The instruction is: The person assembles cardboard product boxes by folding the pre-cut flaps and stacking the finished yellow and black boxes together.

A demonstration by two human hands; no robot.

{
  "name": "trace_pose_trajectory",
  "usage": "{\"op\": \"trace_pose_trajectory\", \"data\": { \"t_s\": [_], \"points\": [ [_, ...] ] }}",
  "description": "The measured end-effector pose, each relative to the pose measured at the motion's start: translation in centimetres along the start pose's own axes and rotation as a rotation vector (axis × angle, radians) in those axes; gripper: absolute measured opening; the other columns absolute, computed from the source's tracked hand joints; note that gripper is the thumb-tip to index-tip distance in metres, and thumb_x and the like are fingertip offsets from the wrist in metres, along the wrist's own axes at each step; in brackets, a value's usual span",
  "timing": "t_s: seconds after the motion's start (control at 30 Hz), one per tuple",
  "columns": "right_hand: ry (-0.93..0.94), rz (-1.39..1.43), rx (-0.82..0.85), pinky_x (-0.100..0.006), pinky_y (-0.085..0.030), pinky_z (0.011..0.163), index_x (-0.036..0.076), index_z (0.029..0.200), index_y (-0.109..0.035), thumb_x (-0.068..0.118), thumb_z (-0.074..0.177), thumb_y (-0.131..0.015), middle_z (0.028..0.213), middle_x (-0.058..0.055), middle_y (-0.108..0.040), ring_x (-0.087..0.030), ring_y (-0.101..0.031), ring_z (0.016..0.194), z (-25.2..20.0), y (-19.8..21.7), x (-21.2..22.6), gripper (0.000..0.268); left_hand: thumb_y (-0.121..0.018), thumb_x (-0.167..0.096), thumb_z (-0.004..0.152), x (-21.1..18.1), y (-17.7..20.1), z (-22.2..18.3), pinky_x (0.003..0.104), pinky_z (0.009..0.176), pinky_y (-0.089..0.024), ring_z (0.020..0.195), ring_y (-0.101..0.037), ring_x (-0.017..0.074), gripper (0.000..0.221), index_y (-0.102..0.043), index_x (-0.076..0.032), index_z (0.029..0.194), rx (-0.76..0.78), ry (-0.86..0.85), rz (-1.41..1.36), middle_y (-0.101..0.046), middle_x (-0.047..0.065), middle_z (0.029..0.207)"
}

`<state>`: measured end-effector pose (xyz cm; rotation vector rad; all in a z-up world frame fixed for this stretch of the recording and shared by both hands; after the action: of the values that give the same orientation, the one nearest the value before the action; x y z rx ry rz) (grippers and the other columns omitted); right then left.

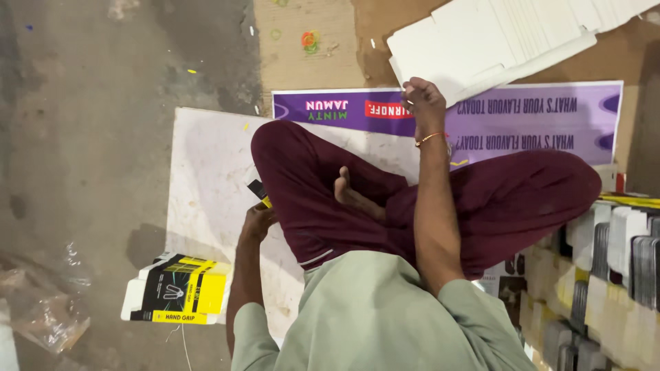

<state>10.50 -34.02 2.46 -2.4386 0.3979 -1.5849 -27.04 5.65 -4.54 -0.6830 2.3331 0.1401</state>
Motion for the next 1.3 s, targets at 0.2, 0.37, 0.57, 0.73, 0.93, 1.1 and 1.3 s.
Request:
{"op": "trace_pose_trajectory", "data": {
  "t_s": [0.2,0.37,0.57,0.73,0.93,1.1,1.3],
  "points": [
    [0.044,-0.021,0.08,-0.027,-0.059,0.077,0.002,0.116,-0.067,0.005,0.095,-0.068,0.108,-0.007,-0.073,-0.014,-0.069,0.089,-0.3,0.2,2.9,0.021,-0.061,-0.004,0.092,-2.2,-1.9,-1.8,0.04,0.082,-0.06,0.092,-0.072,0.0254,0.033,-0.063,0.008,0.122,0.049,-0.07,-0.013,-0.074,0.015,0.107],
    [0.024,-0.039,0.028,-0.025,-0.059,0.077,0.003,0.116,-0.067,0.006,0.096,-0.067,0.109,-0.007,-0.075,-0.012,-0.07,0.09,-1.4,1.9,2.9,0.021,-0.065,-0.01,0.096,-3.0,-4.9,-4.4,0.04,0.088,-0.058,0.107,-0.069,0.0344,0.02,-0.071,0.001,0.111,0.19,-1.218,1.07,-0.075,0.018,0.113],
    [0.008,0.026,0.058,-0.025,-0.058,0.075,0.001,0.116,-0.067,0.004,0.095,-0.068,0.108,-0.008,-0.074,-0.013,-0.069,0.088,-1.4,3.3,2.1,0.021,-0.059,-0.027,0.11,2.0,-3.1,-3.6,0.037,0.054,-0.047,0.064,-0.058,0.0204,0.04,-0.067,0.011,0.099,-0.021,-0.13,0.172,-0.067,0.015,0.08],
    [0.039,-0.014,-0.003,-0.027,-0.058,0.076,0.0,0.118,-0.067,0.005,0.093,-0.071,0.108,-0.009,-0.073,-0.013,-0.069,0.089,0.2,4.4,0.3,0.026,-0.067,-0.018,0.095,1.7,-2.8,-3.5,0.034,0.062,-0.054,0.068,-0.063,0.0188,0.037,-0.068,0.016,0.109,-0.074,-0.154,0.102,-0.071,0.014,0.087],
    [0.399,-0.784,-0.197,-0.045,-0.052,0.104,-0.006,0.129,-0.06,0.026,0.083,-0.086,0.126,-0.022,-0.066,-0.034,-0.064,0.118,4.7,5.0,-2.5,0.062,-0.082,-0.014,0.081,-5.7,-4.7,-10.0,0.04,0.09,-0.059,0.111,-0.071,0.0329,0.067,-0.055,0.013,0.136,-0.468,-0.152,0.626,-0.066,0.028,0.13],
    [0.436,-1.568,-0.154,-0.066,-0.026,0.112,-0.022,0.143,-0.03,0.055,0.075,-0.084,0.149,-0.048,-0.024,-0.062,-0.027,0.141,8.6,2.7,-5.0,0.115,-0.078,-0.016,0.097,-19.3,-16.2,-14.9,0.043,0.126,-0.042,0.155,-0.041,0.038,0.07,-0.045,0.006,0.154,-0.628,-1.119,0.657,-0.041,0.023,0.165],
    [0.424,-1.921,-0.114,-0.06,-0.042,0.104,-0.014,0.147,-0.039,0.026,0.099,-0.062,0.149,-0.046,-0.035,-0.058,-0.043,0.132,12.0,1.7,-10.1,0.066,-0.077,-0.012,0.093,-27.9,-27.9,-1.9,0.041,0.109,-0.054,0.141,-0.053,0.0293,0.066,-0.047,-0.003,0.151,0.018,-0.978,0.354,-0.045,0.019,0.158]
  ]
}}
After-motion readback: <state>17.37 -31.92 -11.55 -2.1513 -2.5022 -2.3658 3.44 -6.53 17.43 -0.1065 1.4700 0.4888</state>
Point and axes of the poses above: each hand's wrist, its own z-axis towards the middle knuckle, its own y-axis out of the back of the hand, x = y × z, the point moved 3 cm from there along z, towards the middle knuckle
